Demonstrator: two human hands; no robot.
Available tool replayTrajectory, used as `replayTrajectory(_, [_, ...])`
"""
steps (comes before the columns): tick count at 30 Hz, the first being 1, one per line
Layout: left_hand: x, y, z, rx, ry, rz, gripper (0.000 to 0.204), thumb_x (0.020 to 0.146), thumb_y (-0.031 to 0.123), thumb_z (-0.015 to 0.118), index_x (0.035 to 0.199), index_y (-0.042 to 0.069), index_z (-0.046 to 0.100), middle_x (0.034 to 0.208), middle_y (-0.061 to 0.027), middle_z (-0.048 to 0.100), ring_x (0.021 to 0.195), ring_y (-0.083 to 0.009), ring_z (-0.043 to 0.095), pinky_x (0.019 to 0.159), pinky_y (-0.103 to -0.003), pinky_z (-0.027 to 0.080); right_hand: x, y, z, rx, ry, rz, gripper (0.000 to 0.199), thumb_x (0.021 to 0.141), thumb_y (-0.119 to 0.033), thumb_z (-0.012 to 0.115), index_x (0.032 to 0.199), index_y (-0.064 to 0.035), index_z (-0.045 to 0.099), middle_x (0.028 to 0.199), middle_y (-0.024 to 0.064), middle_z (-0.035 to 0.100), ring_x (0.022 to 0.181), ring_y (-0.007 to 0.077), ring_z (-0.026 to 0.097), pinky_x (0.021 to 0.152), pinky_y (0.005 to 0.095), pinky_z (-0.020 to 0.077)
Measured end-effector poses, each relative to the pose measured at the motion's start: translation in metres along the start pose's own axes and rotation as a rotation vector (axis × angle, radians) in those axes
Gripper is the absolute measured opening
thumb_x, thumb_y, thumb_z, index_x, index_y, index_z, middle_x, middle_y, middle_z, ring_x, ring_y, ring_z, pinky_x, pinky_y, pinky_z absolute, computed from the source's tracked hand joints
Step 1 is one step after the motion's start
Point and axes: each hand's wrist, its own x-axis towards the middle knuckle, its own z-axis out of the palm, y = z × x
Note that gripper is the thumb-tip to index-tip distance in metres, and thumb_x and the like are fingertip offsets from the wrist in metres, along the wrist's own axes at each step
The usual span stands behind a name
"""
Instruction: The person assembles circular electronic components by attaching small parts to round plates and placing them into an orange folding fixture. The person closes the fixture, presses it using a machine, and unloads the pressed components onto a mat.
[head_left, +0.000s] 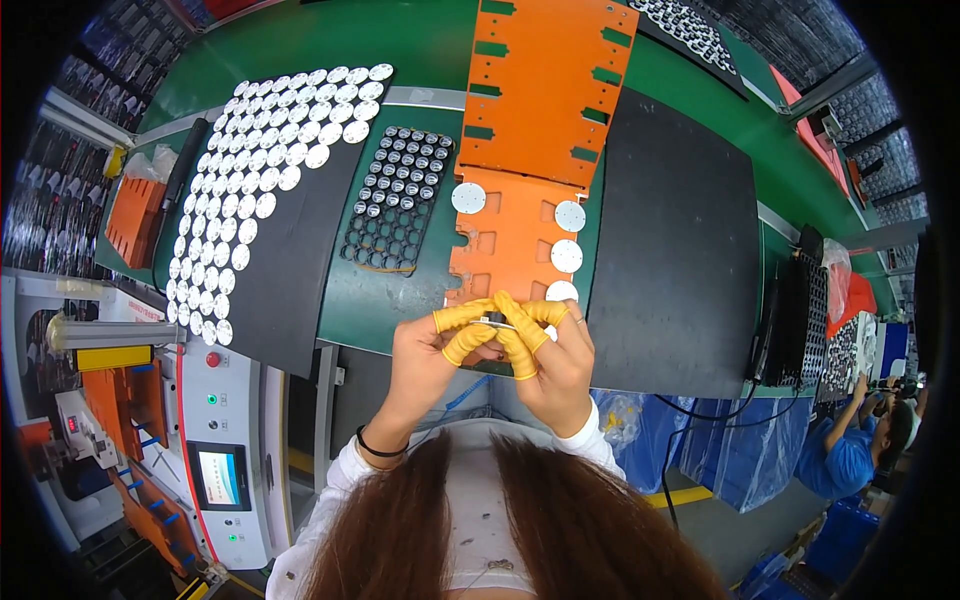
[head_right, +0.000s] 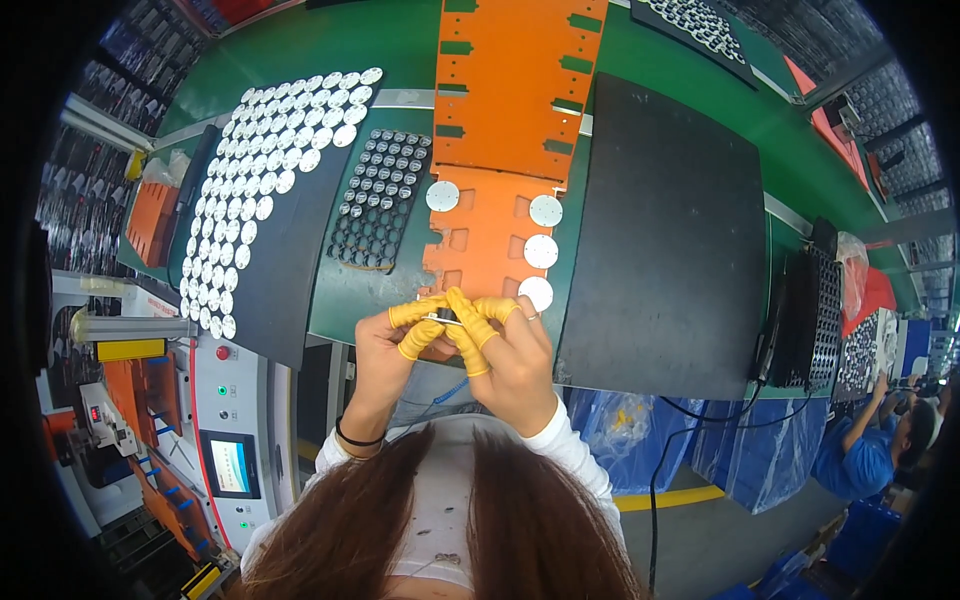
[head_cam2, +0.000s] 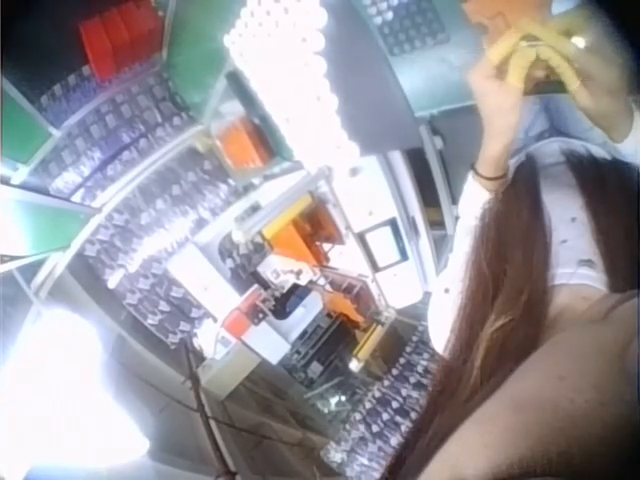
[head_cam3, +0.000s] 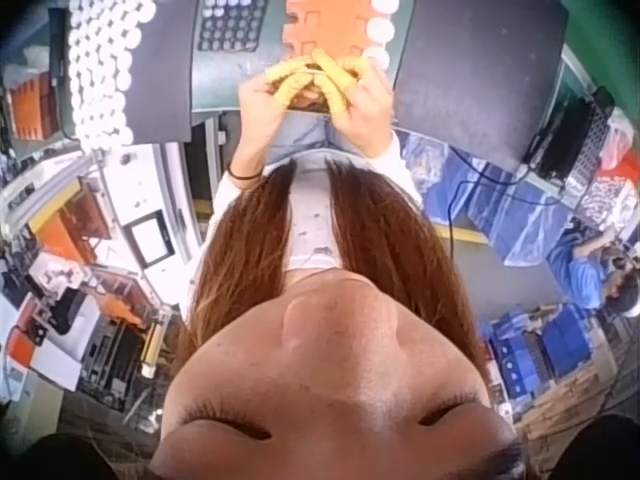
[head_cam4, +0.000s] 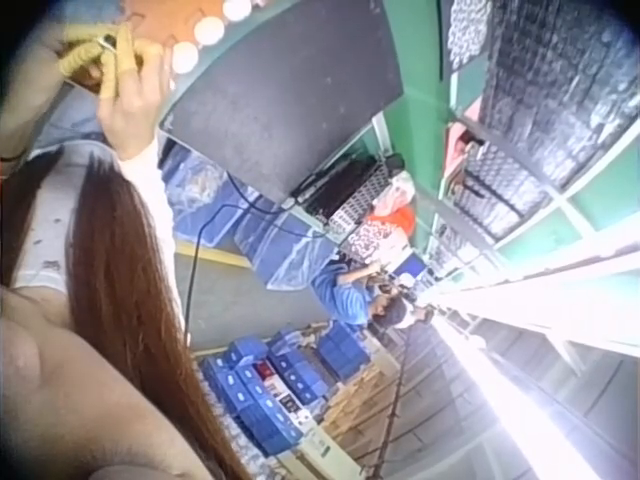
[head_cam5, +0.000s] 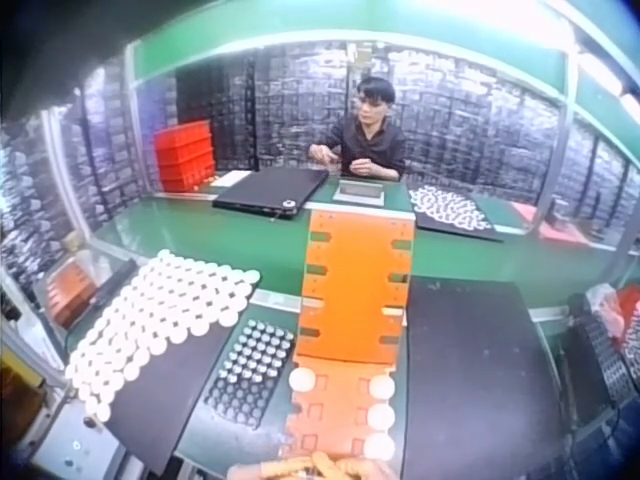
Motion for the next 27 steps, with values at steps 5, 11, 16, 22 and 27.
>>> replayTrajectory(5, [0.014, -0.003, -0.006, 0.080, 0.003, 0.016, 0.024, 0.095, 0.014, 0.067, 0.109, -0.005, 0.068, 0.085, -0.0076, 0.071, 0.072, -0.0126, 0.069, 0.065, -0.025, 0.057, 0.002, 0.007, 0.000, -0.001, -0.116, 0.056, 0.033, 0.082, -0.004, 0.070, 0.114, 0.0024, 0.069, 0.093, 0.0132, 0.060, 0.081, 0.0315, 0.056, 0.071, 0.0372, 0.0470])
replayTrajectory(11, [0.060, 0.000, -0.033, 0.404, 0.204, -0.037, 0.023, 0.093, 0.019, 0.071, 0.100, -0.003, 0.072, 0.068, -0.0033, 0.067, 0.054, -0.0048, 0.057, 0.049, -0.020, 0.045, 0.001, 0.020, -0.016, -0.045, 0.007, 0.194, 0.026, 0.085, -0.003, 0.069, 0.111, -0.0002, 0.072, 0.094, 0.0120, 0.062, 0.085, 0.0297, 0.059, 0.073, 0.0374, 0.0488])
replayTrajectory(16, [0.098, 0.004, -0.045, 0.754, 0.166, 0.037, 0.022, 0.092, 0.017, 0.070, 0.092, -0.005, 0.072, 0.061, -0.0074, 0.065, 0.047, -0.0084, 0.057, 0.043, -0.025, 0.041, 0.001, 0.038, -0.036, -0.044, -0.017, 0.267, 0.025, 0.083, 0.000, 0.069, 0.108, 0.0023, 0.071, 0.094, 0.0148, 0.065, 0.085, 0.0301, 0.061, 0.074, 0.0367, 0.0491])
replayTrajectory(22, [0.122, 0.004, -0.054, 0.805, 0.014, -0.092, 0.024, 0.092, 0.017, 0.069, 0.087, -0.007, 0.070, 0.059, -0.0084, 0.064, 0.042, -0.0116, 0.057, 0.041, -0.029, 0.042, 0.002, 0.044, -0.043, 0.032, -0.035, 0.344, 0.023, 0.083, 0.000, 0.070, 0.106, 0.0017, 0.071, 0.093, 0.0154, 0.066, 0.083, 0.0304, 0.063, 0.073, 0.0359, 0.0495])
replayTrajectory(27, [0.126, 0.004, -0.053, 0.766, 0.011, -0.193, 0.026, 0.092, 0.019, 0.070, 0.084, -0.006, 0.069, 0.058, -0.0071, 0.062, 0.041, -0.0108, 0.055, 0.039, -0.028, 0.040, 0.006, 0.045, -0.043, 0.064, -0.053, 0.332, 0.023, 0.083, 0.000, 0.070, 0.106, 0.0018, 0.072, 0.092, 0.0150, 0.067, 0.081, 0.0298, 0.063, 0.072, 0.0355, 0.0497])
